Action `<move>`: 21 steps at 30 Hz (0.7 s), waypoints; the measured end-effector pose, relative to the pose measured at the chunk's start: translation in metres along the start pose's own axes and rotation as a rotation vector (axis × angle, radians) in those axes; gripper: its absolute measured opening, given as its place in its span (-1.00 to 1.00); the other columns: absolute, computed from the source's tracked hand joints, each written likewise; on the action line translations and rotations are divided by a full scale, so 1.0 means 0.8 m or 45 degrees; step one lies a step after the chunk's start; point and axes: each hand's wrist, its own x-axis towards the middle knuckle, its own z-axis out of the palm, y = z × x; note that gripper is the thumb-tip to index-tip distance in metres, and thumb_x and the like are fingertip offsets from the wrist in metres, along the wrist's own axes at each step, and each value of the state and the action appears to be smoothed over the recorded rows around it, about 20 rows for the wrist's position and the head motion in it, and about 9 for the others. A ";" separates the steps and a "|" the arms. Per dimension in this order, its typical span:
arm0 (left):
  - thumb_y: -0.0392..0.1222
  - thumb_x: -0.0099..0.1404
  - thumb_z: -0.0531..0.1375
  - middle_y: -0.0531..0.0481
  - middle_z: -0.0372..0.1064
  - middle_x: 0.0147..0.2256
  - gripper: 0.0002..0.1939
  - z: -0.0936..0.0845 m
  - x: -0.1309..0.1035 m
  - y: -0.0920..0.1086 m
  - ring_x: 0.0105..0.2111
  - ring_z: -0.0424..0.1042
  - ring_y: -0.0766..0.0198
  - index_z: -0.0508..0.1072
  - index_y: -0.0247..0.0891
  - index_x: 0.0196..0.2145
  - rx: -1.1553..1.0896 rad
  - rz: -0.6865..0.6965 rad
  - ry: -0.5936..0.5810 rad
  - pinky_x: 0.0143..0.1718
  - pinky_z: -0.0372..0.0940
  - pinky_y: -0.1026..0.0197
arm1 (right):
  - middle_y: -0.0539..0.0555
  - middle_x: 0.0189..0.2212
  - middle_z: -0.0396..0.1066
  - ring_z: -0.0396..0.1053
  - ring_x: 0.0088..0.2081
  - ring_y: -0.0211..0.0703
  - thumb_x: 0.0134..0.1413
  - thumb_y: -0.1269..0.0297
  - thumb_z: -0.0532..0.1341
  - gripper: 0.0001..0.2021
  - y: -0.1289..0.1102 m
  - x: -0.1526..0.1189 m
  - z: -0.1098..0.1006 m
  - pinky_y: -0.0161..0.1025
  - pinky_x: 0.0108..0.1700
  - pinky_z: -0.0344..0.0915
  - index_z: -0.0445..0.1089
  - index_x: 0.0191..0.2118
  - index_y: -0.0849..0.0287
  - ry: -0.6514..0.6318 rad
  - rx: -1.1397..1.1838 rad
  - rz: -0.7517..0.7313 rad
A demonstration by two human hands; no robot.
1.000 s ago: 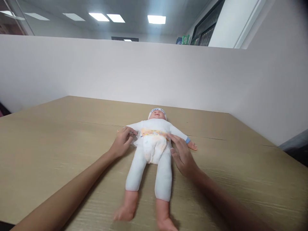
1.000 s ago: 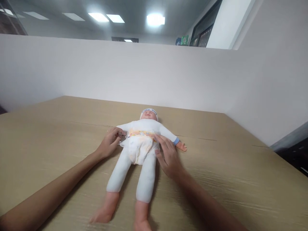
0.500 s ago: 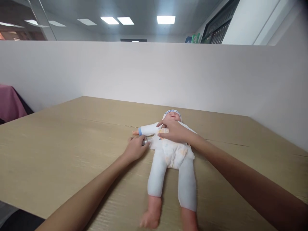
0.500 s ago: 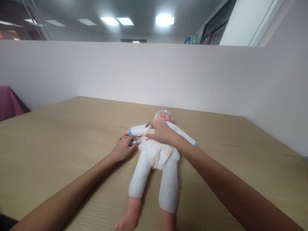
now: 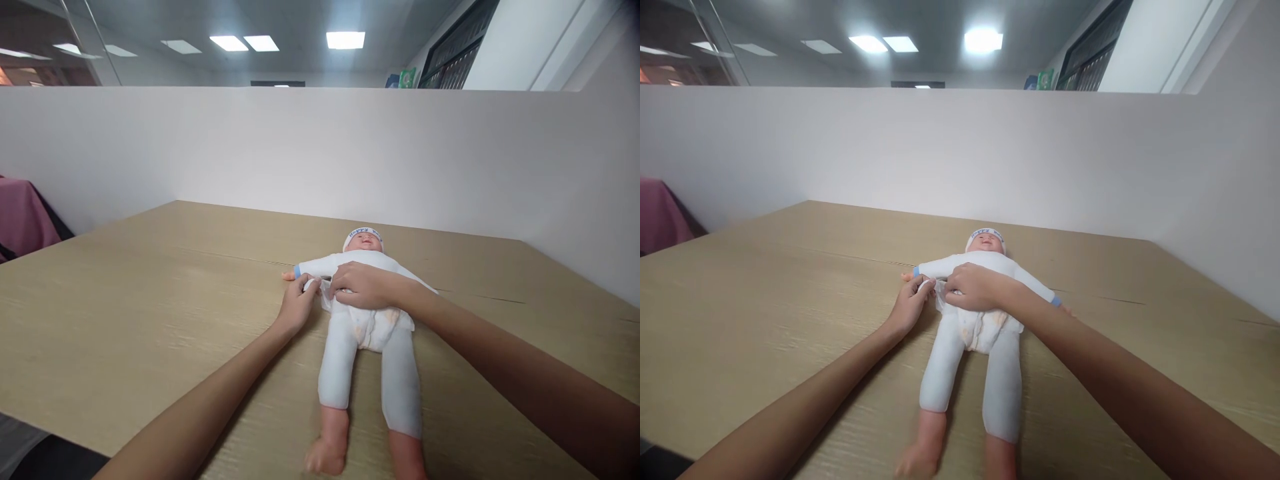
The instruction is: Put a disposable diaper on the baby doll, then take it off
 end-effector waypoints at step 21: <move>0.13 0.48 0.19 0.12 0.27 -0.45 -0.61 0.041 0.006 0.042 -0.42 0.21 0.28 0.38 -0.20 -0.37 -0.013 0.131 -0.099 -0.33 0.13 0.18 | 0.14 -0.11 0.50 0.39 0.00 0.13 0.50 0.22 0.12 -0.84 0.000 -0.070 0.003 0.10 0.13 0.32 0.43 -0.15 0.02 0.815 -0.123 0.106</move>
